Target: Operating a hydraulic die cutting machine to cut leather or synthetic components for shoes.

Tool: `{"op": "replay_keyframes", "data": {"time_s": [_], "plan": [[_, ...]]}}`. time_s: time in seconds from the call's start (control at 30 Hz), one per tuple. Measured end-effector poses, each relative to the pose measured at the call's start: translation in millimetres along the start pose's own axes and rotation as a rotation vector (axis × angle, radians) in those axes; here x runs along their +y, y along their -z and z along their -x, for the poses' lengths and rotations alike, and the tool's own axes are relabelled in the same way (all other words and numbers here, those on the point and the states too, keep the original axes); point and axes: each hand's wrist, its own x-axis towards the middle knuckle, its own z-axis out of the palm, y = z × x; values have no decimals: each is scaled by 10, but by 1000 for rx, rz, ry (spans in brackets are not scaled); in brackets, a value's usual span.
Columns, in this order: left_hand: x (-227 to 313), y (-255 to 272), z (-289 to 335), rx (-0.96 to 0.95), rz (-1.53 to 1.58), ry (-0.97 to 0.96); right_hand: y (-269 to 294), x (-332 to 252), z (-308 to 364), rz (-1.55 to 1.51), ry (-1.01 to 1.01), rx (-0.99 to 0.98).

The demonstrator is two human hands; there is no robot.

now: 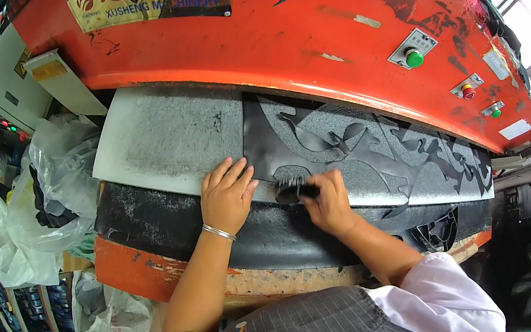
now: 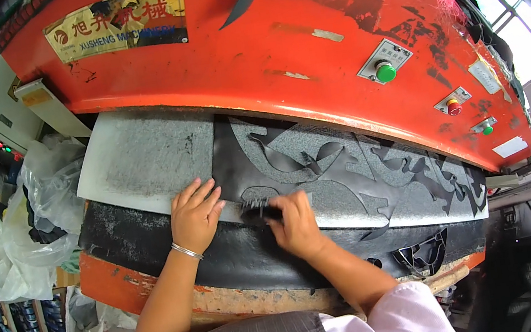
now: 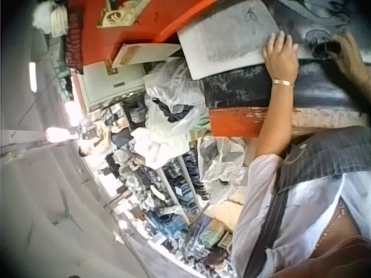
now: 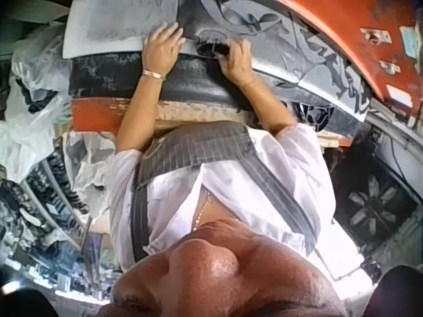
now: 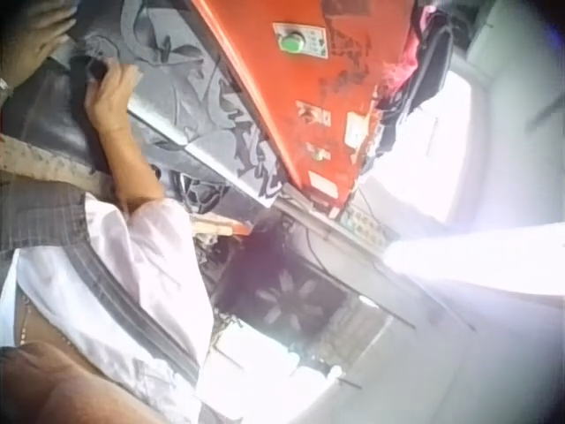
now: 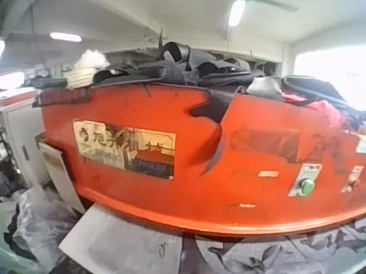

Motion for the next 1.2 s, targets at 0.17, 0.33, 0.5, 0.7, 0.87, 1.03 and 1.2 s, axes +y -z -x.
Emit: {"op": "replay_keyframes", "data": {"time_s": [0.17,0.33,0.5,0.7,0.87,1.03,1.2], "plan": [[-111,-6,33,44,25,21,17,-85,-201,-115,-256,-72],[51,-27,-60,37,16,69,-174,256,-622,-47,-36,-171],[135,-45,-92,32,-38,145,-175,388,-635,-117,-10,-209],[259,-83,-125,70,-94,55,-34,451,-605,-112,27,-144],[501,83,-307,187,57,104,805,492,-384,-56,-15,116],[1531,-168,-1200,35,491,-26,2539,1696,-320,-162,-471,1049],[2636,-230,-2154,-140,523,-303,4023,3143,-53,388,-793,1284]]}}
